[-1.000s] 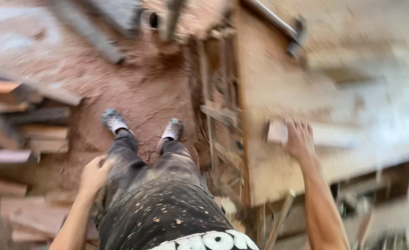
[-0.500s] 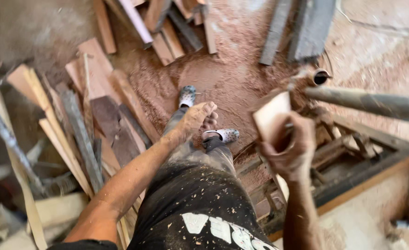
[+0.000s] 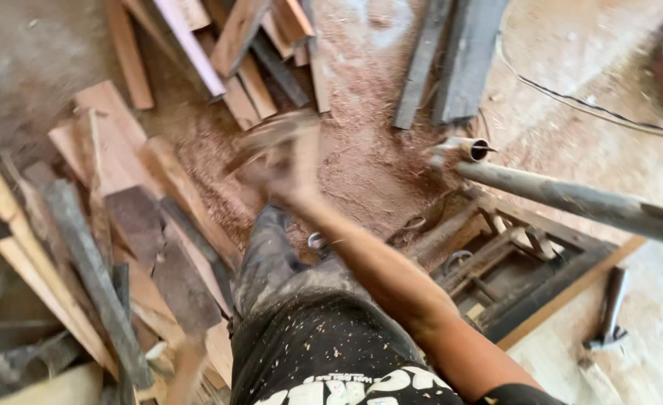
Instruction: The person uses a table saw to cut a rectangular wooden plank into two narrower strips. They guide the plank through the saw blade, separate the cut pieces, and then handle a larger, weathered wooden beam from the floor.
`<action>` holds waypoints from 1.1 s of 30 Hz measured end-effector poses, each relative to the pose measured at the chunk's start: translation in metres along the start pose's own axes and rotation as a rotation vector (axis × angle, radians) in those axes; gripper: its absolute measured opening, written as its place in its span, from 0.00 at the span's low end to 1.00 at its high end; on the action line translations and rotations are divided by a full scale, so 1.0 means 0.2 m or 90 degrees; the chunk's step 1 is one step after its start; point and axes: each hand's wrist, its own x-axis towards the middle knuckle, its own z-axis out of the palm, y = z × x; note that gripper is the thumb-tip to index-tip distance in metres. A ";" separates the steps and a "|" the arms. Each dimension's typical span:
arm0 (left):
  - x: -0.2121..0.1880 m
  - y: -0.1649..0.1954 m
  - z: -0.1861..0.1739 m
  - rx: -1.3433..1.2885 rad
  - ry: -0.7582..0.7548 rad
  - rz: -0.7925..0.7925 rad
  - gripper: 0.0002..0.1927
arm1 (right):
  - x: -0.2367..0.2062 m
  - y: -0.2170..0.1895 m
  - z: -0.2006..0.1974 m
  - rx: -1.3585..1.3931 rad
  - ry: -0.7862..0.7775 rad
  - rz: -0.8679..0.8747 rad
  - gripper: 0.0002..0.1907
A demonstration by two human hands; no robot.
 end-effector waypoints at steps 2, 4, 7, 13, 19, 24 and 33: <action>-0.12 0.06 0.07 -0.071 -0.110 -0.001 0.25 | 0.02 -0.22 0.32 0.246 -0.269 0.435 0.29; -0.17 0.17 0.10 -0.116 -0.163 0.044 0.22 | 0.02 -0.32 0.46 0.044 -0.499 0.361 0.48; -0.01 0.38 0.06 -0.177 -0.179 0.126 0.19 | -0.05 -0.18 0.39 -0.028 -0.564 0.258 0.48; 0.24 0.82 -0.08 -0.385 -0.109 0.208 0.13 | -0.53 0.62 -0.55 -0.247 -0.405 0.586 0.31; 0.10 1.30 -0.21 -0.425 0.047 0.186 0.17 | -1.24 0.84 -1.54 -0.381 -0.261 0.909 0.30; -0.09 1.55 0.08 -0.168 0.044 0.278 0.21 | -1.42 0.86 -1.82 -0.246 -0.201 1.004 0.26; 0.06 1.88 0.44 -0.139 -0.146 0.325 0.15 | -1.18 1.20 -1.92 0.066 0.095 0.932 0.19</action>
